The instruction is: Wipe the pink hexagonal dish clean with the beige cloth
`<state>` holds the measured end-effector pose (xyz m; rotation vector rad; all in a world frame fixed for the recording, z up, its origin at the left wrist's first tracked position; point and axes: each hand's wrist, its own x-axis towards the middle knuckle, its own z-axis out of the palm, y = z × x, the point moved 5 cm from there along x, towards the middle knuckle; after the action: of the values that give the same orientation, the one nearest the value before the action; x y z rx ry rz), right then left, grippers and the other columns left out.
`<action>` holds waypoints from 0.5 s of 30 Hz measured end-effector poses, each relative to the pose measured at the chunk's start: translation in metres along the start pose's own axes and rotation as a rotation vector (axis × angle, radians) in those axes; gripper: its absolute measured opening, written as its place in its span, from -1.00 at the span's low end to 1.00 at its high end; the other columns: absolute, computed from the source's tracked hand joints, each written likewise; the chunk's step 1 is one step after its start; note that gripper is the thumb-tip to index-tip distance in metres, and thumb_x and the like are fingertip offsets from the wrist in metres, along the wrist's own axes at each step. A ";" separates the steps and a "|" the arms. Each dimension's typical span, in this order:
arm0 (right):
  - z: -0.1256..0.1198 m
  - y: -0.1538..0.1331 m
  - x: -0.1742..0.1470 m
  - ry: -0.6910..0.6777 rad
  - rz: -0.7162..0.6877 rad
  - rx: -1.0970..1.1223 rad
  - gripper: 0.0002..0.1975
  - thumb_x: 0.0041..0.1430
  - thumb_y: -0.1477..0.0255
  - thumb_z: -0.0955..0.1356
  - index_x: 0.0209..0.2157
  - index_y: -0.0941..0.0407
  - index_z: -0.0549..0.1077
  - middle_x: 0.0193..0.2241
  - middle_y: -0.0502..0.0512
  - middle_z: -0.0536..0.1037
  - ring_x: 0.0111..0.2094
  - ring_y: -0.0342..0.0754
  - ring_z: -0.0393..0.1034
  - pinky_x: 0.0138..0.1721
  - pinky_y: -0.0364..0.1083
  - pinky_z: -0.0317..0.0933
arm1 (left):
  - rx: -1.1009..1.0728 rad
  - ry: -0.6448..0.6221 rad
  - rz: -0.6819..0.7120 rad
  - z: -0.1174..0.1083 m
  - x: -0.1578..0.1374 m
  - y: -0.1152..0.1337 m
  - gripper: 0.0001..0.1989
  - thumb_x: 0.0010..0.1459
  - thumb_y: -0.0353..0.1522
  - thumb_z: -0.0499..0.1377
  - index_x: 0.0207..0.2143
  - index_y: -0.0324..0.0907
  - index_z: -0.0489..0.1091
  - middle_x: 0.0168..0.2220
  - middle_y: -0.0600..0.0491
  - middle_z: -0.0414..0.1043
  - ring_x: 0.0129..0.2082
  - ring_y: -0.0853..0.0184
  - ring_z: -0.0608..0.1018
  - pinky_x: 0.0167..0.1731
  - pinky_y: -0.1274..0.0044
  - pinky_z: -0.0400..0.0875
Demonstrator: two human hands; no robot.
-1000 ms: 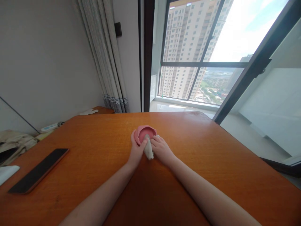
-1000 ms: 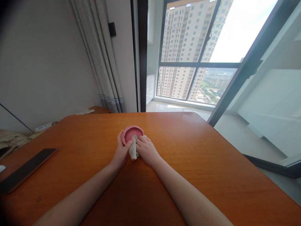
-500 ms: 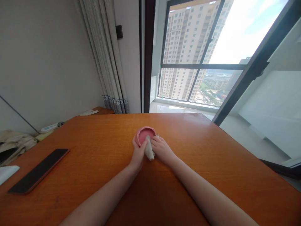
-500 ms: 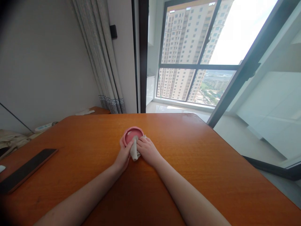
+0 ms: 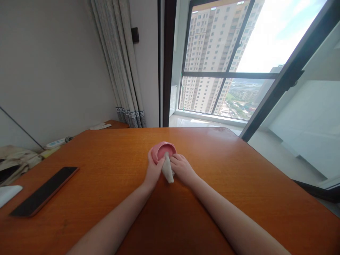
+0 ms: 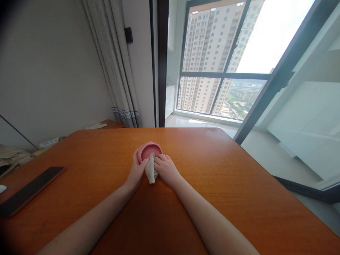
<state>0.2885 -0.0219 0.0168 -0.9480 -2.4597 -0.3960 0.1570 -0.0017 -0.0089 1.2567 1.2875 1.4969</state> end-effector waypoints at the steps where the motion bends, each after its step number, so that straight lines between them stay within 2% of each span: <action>1: 0.000 -0.001 0.000 -0.005 0.001 0.008 -0.89 0.21 0.42 0.30 -0.24 0.12 0.44 -0.25 0.09 0.48 -0.18 -0.02 0.22 -0.17 -0.06 0.12 | -0.005 -0.014 -0.005 0.001 0.002 -0.001 -0.46 0.04 -0.27 0.13 0.08 -0.17 0.10 0.05 -0.08 0.28 0.03 0.26 0.38 0.07 0.44 0.20; 5: 0.000 0.000 0.003 -0.056 -0.017 0.018 -0.88 0.22 0.43 0.30 -0.22 0.11 0.42 -0.21 0.09 0.46 -0.14 -0.03 0.22 -0.17 -0.06 0.12 | 0.097 -0.106 0.010 -0.011 0.021 0.007 -0.66 0.02 -0.38 0.08 -0.10 -0.20 0.28 -0.06 -0.04 0.38 -0.01 0.24 0.40 0.08 0.41 0.19; 8: 0.004 0.000 0.004 -0.076 -0.045 0.024 -0.90 0.22 0.44 0.29 -0.25 0.11 0.43 -0.26 0.09 0.46 -0.17 -0.03 0.22 -0.19 -0.06 0.12 | 0.170 -0.123 0.041 -0.020 0.029 0.015 -0.53 -0.07 -0.38 0.19 -0.04 -0.19 0.28 -0.04 -0.04 0.38 0.04 0.20 0.37 0.12 0.39 0.13; 10: 0.004 0.000 0.004 -0.048 -0.031 0.009 -0.90 0.23 0.46 0.28 -0.29 0.12 0.43 -0.30 0.08 0.46 -0.21 -0.02 0.23 -0.21 -0.05 0.12 | 0.102 -0.080 -0.015 -0.019 0.025 0.015 -0.32 -0.07 -0.32 0.24 0.13 -0.18 0.11 -0.08 -0.05 0.39 -0.01 0.20 0.41 0.07 0.37 0.19; 12: 0.002 0.001 0.003 0.019 0.013 -0.004 -0.89 0.23 0.47 0.27 -0.30 0.12 0.44 -0.32 0.09 0.46 -0.21 -0.01 0.22 -0.19 -0.04 0.12 | -0.038 -0.047 -0.074 -0.011 0.015 0.010 -0.22 -0.02 -0.26 0.22 0.20 -0.16 -0.06 -0.13 -0.04 0.40 -0.08 0.23 0.45 -0.02 0.39 0.29; 13: 0.000 0.001 0.002 0.053 0.030 -0.002 -0.88 0.23 0.47 0.27 -0.29 0.12 0.45 -0.32 0.10 0.46 -0.20 -0.01 0.22 -0.17 -0.03 0.11 | -0.104 -0.045 -0.079 -0.005 0.011 0.008 -0.24 0.00 -0.25 0.21 0.20 -0.14 -0.07 -0.14 -0.02 0.39 -0.11 0.25 0.46 -0.05 0.42 0.31; 15: -0.004 0.001 0.001 0.100 0.042 0.019 -0.87 0.23 0.47 0.26 -0.27 0.13 0.45 -0.31 0.11 0.47 -0.17 0.00 0.22 -0.14 -0.03 0.10 | -0.169 -0.046 -0.050 0.002 0.005 0.005 -0.40 0.01 -0.26 0.21 0.10 -0.12 0.10 -0.15 0.01 0.38 -0.13 0.29 0.45 -0.09 0.47 0.33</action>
<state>0.2897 -0.0226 0.0209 -0.9477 -2.3457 -0.3956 0.1578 0.0026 -0.0026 1.1353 1.1297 1.4990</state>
